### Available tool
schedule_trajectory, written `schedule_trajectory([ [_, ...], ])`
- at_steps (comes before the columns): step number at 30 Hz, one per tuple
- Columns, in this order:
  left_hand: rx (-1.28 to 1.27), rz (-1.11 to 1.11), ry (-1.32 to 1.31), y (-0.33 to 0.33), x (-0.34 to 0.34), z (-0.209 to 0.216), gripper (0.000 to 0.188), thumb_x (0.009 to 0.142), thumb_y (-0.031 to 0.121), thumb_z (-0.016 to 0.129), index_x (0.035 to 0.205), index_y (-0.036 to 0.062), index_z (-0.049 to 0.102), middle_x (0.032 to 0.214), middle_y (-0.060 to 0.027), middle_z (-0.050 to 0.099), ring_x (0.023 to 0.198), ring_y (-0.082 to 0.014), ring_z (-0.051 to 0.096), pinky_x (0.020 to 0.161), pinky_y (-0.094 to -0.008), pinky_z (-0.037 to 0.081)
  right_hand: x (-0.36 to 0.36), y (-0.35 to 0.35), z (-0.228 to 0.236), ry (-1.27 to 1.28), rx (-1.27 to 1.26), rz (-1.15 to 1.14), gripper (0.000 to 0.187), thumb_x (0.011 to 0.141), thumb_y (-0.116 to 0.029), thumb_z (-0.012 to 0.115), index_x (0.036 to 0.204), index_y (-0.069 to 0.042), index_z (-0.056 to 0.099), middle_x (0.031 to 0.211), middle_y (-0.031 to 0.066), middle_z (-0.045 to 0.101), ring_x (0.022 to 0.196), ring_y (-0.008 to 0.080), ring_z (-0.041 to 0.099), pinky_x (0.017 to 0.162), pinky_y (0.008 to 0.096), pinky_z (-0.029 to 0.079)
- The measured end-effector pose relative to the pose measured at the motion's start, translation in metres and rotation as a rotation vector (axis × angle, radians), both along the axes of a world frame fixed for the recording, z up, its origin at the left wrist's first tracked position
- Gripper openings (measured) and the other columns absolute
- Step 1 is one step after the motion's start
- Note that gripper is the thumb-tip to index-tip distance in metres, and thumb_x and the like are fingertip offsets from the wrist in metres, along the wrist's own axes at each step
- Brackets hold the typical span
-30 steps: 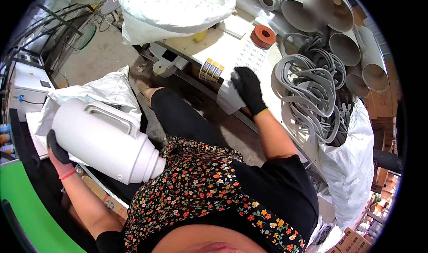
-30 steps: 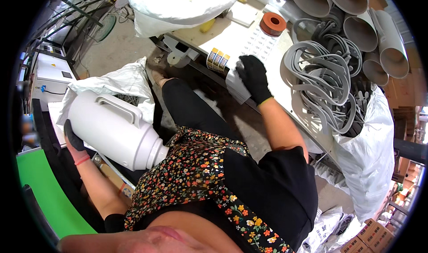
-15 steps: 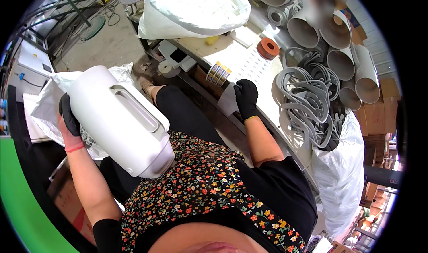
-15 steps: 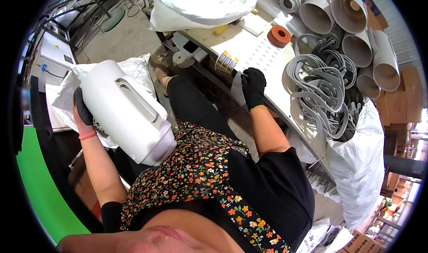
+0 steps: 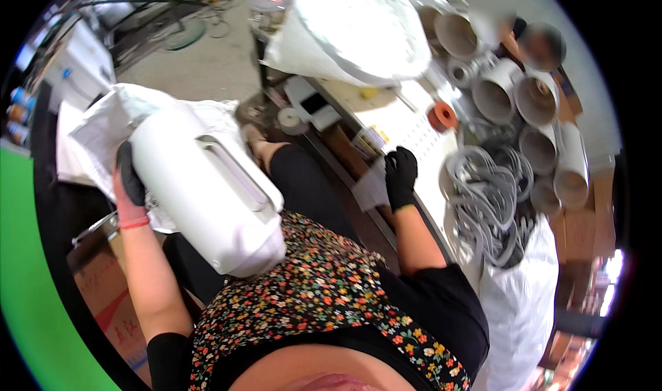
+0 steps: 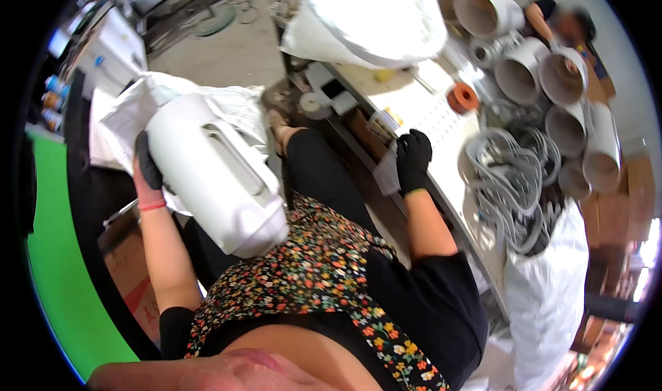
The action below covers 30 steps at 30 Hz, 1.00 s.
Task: The person repeatedly picks up white plastic containers, applies a printed label to the side, and places them into a cardboard box. The process involves handling the containers, peeling labels from a roll, and smoothing them onto the surface.
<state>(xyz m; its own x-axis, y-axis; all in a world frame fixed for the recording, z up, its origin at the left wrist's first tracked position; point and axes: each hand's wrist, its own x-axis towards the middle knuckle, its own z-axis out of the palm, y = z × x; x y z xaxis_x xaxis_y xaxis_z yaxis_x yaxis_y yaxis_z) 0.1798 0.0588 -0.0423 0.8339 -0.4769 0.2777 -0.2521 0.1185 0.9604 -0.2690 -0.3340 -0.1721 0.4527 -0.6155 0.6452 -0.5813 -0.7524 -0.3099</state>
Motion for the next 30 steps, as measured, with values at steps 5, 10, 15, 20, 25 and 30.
schedule_trajectory([
  [5, -0.048, 0.013, -0.167, -0.036, 0.002, 0.003, 0.026, 0.097, 0.02, 0.057, 0.112, 0.0009, 0.063, 0.104, -0.0073, 0.064, 0.094, -0.0149, 0.06, 0.082, -0.0275, 0.049, 0.109, 0.044, 0.13, -0.177, 0.735, 0.492, 0.031, 0.088, -0.006, 0.06, 0.118, -0.003, 0.062, 0.093, 0.0116, 0.066, 0.086, 0.0201, 0.062, 0.078, 0.0317, 0.049],
  [10, -0.193, -0.093, 0.007, -0.063, -0.043, 0.057, 0.019, 0.095, 0.017, 0.058, 0.106, 0.0013, 0.062, 0.092, -0.0029, 0.063, 0.082, -0.0109, 0.059, 0.073, -0.0233, 0.048, 0.206, 0.088, 0.224, -0.222, 1.107, 1.14, 0.056, 0.091, -0.005, 0.06, 0.143, -0.003, 0.039, 0.089, 0.0017, 0.057, 0.086, 0.0088, 0.053, 0.08, 0.0242, 0.045],
  [15, -0.195, -0.085, 0.1, -0.055, -0.045, 0.06, 0.02, 0.095, 0.017, 0.059, 0.106, 0.0013, 0.061, 0.093, -0.003, 0.062, 0.083, -0.0109, 0.058, 0.074, -0.0233, 0.047, 0.231, 0.099, 0.238, -0.032, 1.184, 1.202, 0.061, 0.088, -0.008, 0.067, 0.141, -0.001, 0.039, 0.085, 0.003, 0.059, 0.081, 0.01, 0.055, 0.076, 0.0255, 0.047],
  [20, -0.247, -0.126, 0.203, -0.053, -0.044, 0.056, 0.02, 0.094, 0.017, 0.059, 0.107, 0.0016, 0.062, 0.093, -0.0026, 0.062, 0.082, -0.0101, 0.058, 0.074, -0.0234, 0.047, 0.248, 0.102, 0.204, -0.049, 1.157, 1.16, 0.067, 0.084, -0.014, 0.073, 0.141, 0.0, 0.04, 0.083, 0.0004, 0.056, 0.074, 0.0069, 0.05, 0.064, 0.0229, 0.043],
  [25, -0.249, -0.016, 0.197, -0.023, -0.012, 0.04, 0.022, 0.095, 0.018, 0.057, 0.108, 0.0014, 0.062, 0.1, -0.0069, 0.065, 0.088, -0.0142, 0.062, 0.077, -0.0255, 0.05, 0.249, 0.088, 0.101, -0.042, 1.021, 0.992, 0.068, 0.08, -0.021, 0.077, 0.135, 0.002, 0.045, 0.101, 0.0098, 0.061, 0.088, 0.0171, 0.057, 0.08, 0.0302, 0.047],
  [30, 0.147, -0.058, -0.139, 0.013, -0.006, 0.001, 0.045, 0.099, 0.026, 0.047, 0.138, 0.0031, 0.044, 0.119, -0.0129, 0.062, 0.103, -0.0204, 0.063, 0.086, -0.0321, 0.052, 0.233, 0.125, 0.093, -0.744, 1.783, 1.184, 0.048, 0.095, -0.017, 0.057, 0.136, 0.002, 0.043, 0.125, 0.0122, 0.056, 0.115, 0.0229, 0.054, 0.097, 0.0344, 0.045],
])
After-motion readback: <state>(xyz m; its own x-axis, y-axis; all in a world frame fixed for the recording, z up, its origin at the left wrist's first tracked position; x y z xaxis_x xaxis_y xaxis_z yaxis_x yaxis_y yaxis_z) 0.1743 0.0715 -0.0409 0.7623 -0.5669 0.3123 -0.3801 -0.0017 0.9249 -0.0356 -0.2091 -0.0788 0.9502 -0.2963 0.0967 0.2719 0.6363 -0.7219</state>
